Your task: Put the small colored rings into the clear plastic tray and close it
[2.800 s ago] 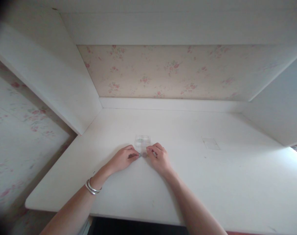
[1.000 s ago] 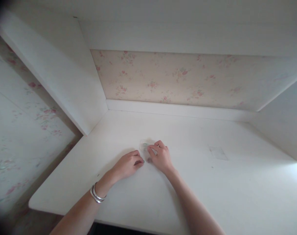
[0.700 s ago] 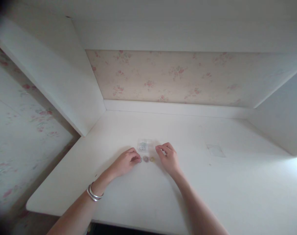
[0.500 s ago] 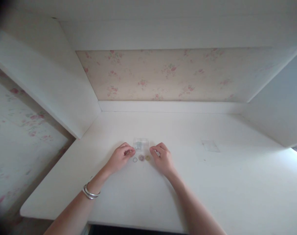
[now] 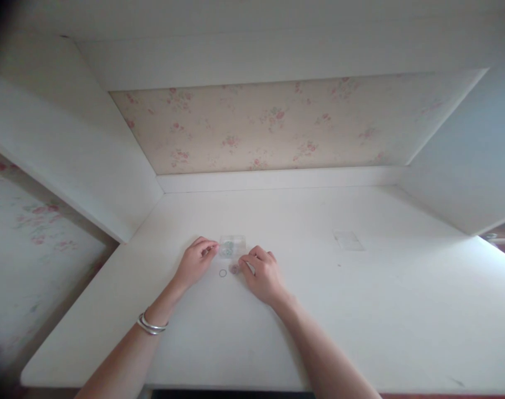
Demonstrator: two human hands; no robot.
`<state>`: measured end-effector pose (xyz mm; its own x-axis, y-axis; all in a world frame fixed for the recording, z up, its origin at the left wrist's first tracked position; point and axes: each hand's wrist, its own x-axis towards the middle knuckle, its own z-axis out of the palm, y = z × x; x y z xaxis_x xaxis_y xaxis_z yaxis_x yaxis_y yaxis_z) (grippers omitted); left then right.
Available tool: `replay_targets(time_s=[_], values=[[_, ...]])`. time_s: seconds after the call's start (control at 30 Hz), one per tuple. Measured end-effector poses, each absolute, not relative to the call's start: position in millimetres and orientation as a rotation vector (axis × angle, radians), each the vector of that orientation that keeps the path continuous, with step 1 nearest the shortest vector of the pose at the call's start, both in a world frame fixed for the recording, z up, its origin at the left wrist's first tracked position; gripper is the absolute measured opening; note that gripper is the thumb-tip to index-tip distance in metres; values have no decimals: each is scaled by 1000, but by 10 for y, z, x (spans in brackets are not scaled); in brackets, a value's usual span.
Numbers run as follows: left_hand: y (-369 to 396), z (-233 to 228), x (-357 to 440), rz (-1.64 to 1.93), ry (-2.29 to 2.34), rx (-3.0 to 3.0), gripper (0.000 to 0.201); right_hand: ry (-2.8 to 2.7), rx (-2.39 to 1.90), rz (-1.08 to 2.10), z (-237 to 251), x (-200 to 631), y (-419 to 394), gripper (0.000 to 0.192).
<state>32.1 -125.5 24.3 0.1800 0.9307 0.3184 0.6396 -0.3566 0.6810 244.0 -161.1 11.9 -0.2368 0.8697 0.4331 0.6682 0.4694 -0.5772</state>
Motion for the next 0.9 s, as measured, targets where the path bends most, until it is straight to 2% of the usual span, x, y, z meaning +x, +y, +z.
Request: replay_targets(time_s=[0.3,0.47,0.67,0.9], values=[[-1307,254,136,1063,1541,2013,25,-2395,-1218,129,300,2053,-1756,13],[-1345,260,161,1056,1492,2042,22,-2454,-1305,67,287,1978,-1716,19],[-1373,277,147,1046,1476,2045,20,-2540,-1303,-13,279,1877,-1748,16],[-1371,308,123,1072,1450,2018,22,-2301,-1362,22,330,2009,-1601,16]])
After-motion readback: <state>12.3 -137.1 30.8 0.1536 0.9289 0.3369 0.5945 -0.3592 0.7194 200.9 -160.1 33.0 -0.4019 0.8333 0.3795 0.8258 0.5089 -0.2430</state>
